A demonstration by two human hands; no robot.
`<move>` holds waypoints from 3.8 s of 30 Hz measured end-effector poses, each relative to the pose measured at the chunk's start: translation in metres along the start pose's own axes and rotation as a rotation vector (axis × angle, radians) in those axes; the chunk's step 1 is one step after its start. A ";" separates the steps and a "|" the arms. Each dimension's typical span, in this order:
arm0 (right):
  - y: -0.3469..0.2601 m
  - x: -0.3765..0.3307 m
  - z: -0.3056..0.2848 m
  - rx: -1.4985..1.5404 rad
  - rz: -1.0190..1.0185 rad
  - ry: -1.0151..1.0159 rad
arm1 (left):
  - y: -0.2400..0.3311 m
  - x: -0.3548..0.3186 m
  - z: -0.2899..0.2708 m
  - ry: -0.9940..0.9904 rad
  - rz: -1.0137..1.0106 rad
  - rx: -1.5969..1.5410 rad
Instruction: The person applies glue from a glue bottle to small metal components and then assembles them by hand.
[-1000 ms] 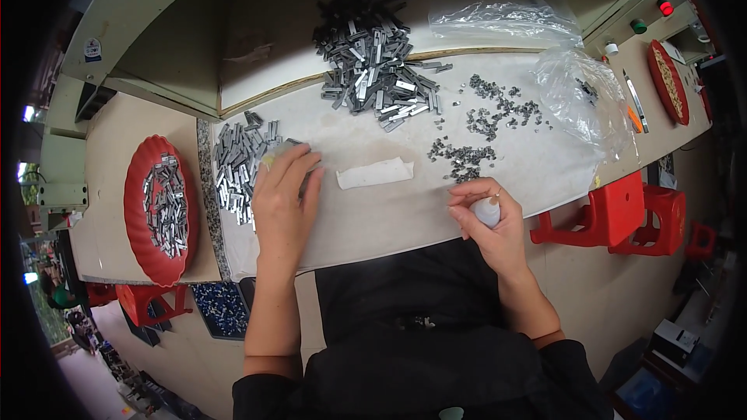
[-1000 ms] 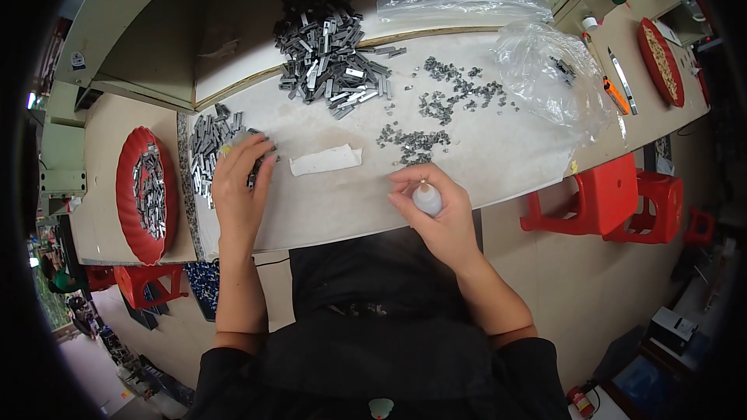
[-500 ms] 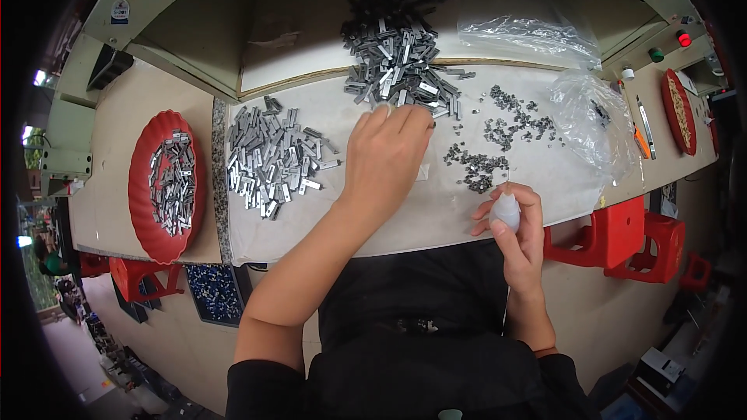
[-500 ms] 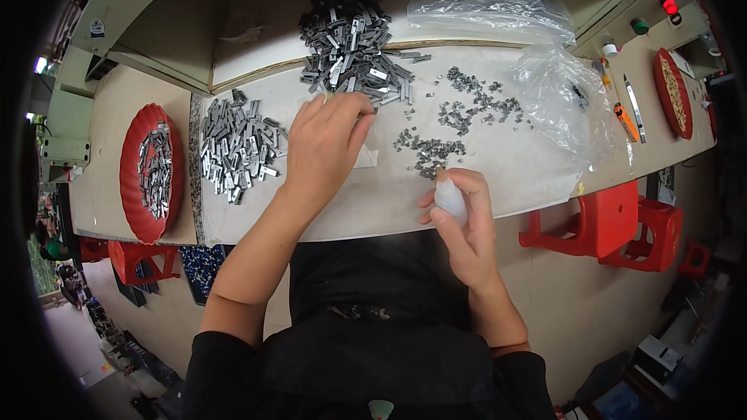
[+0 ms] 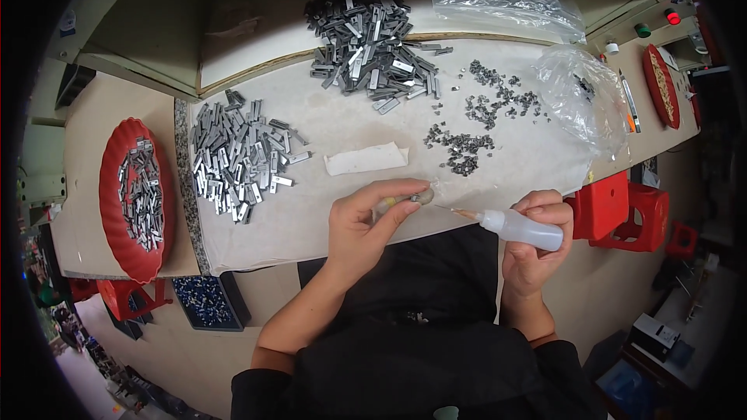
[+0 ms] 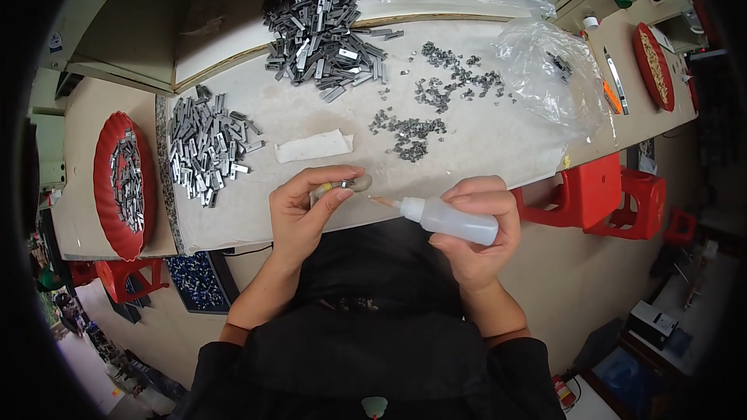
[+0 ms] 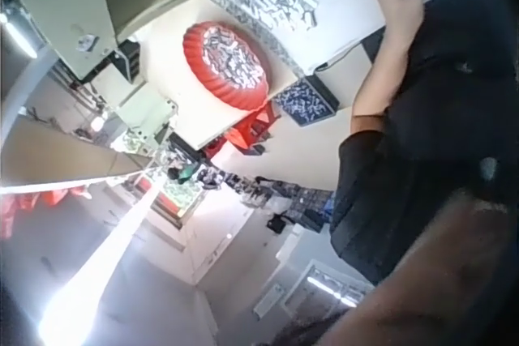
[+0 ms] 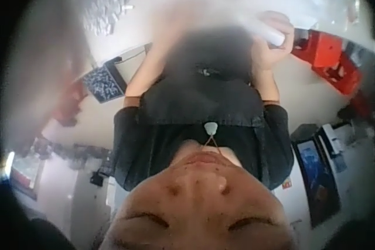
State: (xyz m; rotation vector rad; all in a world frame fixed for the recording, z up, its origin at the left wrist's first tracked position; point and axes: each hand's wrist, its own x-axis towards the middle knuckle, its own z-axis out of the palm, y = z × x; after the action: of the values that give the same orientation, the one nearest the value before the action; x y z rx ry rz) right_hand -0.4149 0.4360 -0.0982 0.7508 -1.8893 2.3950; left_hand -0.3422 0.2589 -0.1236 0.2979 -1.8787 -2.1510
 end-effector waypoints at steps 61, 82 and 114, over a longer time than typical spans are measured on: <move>0.022 0.047 0.010 -0.869 0.133 -0.464 | -0.004 0.000 -0.001 0.049 0.065 0.057; 0.025 0.050 0.009 -0.825 0.141 -0.430 | -0.002 0.001 0.004 0.027 0.101 0.173; 0.015 0.041 0.022 -0.451 0.204 -0.517 | -0.006 0.002 0.009 0.077 0.156 0.266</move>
State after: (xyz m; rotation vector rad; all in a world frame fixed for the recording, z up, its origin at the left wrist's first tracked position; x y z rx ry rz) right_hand -0.4472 0.4001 -0.0935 1.2661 -2.6815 1.8492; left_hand -0.3475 0.2676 -0.1286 0.2725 -2.0693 -1.7670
